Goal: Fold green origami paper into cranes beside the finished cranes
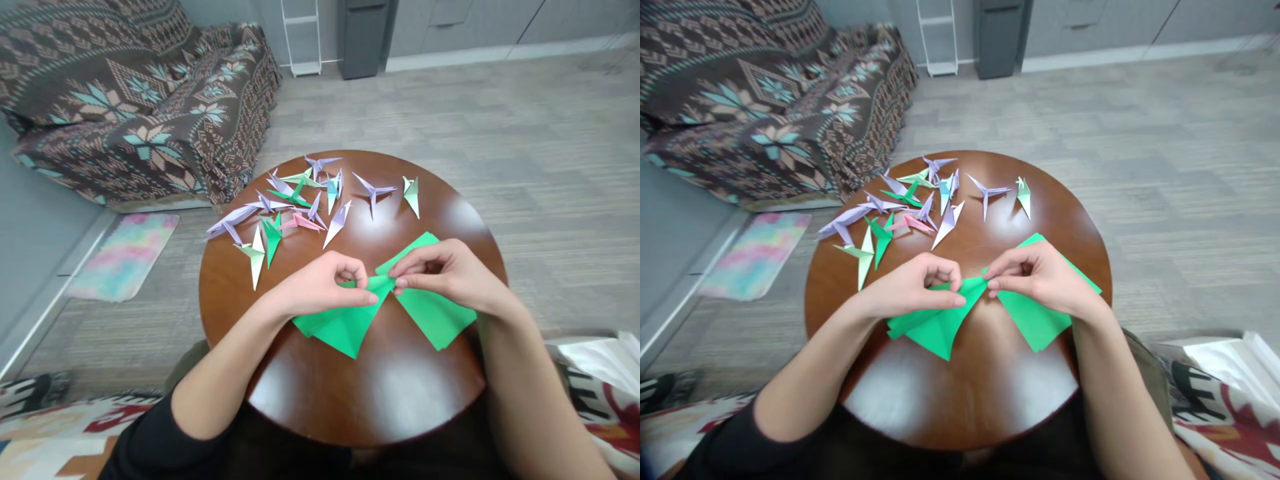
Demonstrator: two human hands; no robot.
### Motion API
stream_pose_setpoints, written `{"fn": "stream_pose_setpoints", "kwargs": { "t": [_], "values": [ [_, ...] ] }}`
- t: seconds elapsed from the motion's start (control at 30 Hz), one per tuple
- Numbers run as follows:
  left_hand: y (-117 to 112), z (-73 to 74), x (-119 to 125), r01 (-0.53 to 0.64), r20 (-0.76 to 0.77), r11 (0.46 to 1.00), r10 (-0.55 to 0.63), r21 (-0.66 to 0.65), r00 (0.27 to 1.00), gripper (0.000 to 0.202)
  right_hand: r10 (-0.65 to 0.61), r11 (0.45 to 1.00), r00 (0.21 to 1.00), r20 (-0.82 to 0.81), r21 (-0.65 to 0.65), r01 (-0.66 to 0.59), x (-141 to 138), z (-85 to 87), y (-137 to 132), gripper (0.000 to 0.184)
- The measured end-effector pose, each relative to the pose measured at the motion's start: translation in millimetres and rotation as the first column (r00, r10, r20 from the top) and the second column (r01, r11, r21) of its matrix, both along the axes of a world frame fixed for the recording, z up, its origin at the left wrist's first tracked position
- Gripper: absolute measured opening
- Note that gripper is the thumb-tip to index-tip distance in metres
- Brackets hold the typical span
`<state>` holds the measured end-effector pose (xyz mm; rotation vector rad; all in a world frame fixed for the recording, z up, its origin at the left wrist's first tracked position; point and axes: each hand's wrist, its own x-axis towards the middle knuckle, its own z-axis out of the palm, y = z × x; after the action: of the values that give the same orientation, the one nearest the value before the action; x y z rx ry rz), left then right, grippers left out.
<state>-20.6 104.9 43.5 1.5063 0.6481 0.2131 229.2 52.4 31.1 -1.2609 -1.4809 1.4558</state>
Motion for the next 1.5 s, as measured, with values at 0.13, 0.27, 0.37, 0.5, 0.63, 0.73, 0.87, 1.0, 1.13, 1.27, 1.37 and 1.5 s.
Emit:
{"fn": "stream_pose_setpoints", "kwargs": {
  "t": [0.13,0.27,0.37,0.5,0.63,0.73,0.87,1.0,1.13,1.27,1.37,1.5],
  "values": [
    [0,0.1,-1,0.030,-0.038,0.998,-0.028,0.048,0.999,0.024,0.025,0.999,1.000,0.016,-0.027,-0.025,0,-3.4,-1,0.019],
    [0,-0.3,-2,0.043,-0.052,0.993,-0.038,0.106,0.998,0.023,0.042,0.999,0.998,0.039,-0.018,-0.041,1,-3.8,-1,0.018],
    [0,-0.2,-3,0.052,-0.078,0.993,-0.044,0.102,0.996,0.025,0.019,0.999,0.997,0.072,0.031,-0.021,1,-2.9,-1,0.020],
    [0,0.5,-4,0.073,-0.087,0.990,-0.063,0.118,0.994,0.025,0.087,0.994,0.988,0.130,0.047,-0.094,-2,-2.1,-2,0.025],
    [1,0.3,-4,0.074,-0.067,0.991,-0.066,0.110,0.996,0.022,0.107,0.993,0.987,0.119,0.029,-0.112,-5,-1.1,-4,0.024],
    [1,-1.0,-5,0.075,-0.052,0.994,-0.072,0.074,0.996,0.021,0.071,0.997,0.993,0.091,0.013,-0.072,-4,0.6,-5,0.025],
    [1,-3.1,-7,0.077,-0.053,0.996,-0.075,0.035,0.996,0.021,0.006,1.000,0.995,0.098,0.025,-0.009,2,2.8,-3,0.031],
    [-1,-2.1,-6,0.090,-0.023,0.996,-0.090,-0.002,0.996,0.020,-0.006,1.000,0.999,0.047,0.027,0.004,1,3.3,-3,0.033],
    [-5,1.5,-4,0.083,0.067,0.996,-0.084,0.015,0.994,0.016,0.115,0.993,0.977,0.178,0.018,-0.120,-14,3.3,-9,0.030],
    [-8,3.7,-4,0.035,0.133,0.999,-0.030,-0.034,0.991,0.025,-0.012,0.999,0.985,0.170,0.035,0.006,-27,4.0,-14,0.028],
    [-9,3.8,-3,0.000,0.135,0.998,0.008,-0.057,0.991,0.031,-0.074,0.997,0.989,0.128,0.043,0.069,-30,4.6,-15,0.029],
    [-9,3.5,-2,-0.026,0.121,0.999,0.029,-0.026,0.992,0.040,-0.107,0.992,0.987,0.123,0.086,0.097,-32,4.6,-15,0.027]
  ]
}}
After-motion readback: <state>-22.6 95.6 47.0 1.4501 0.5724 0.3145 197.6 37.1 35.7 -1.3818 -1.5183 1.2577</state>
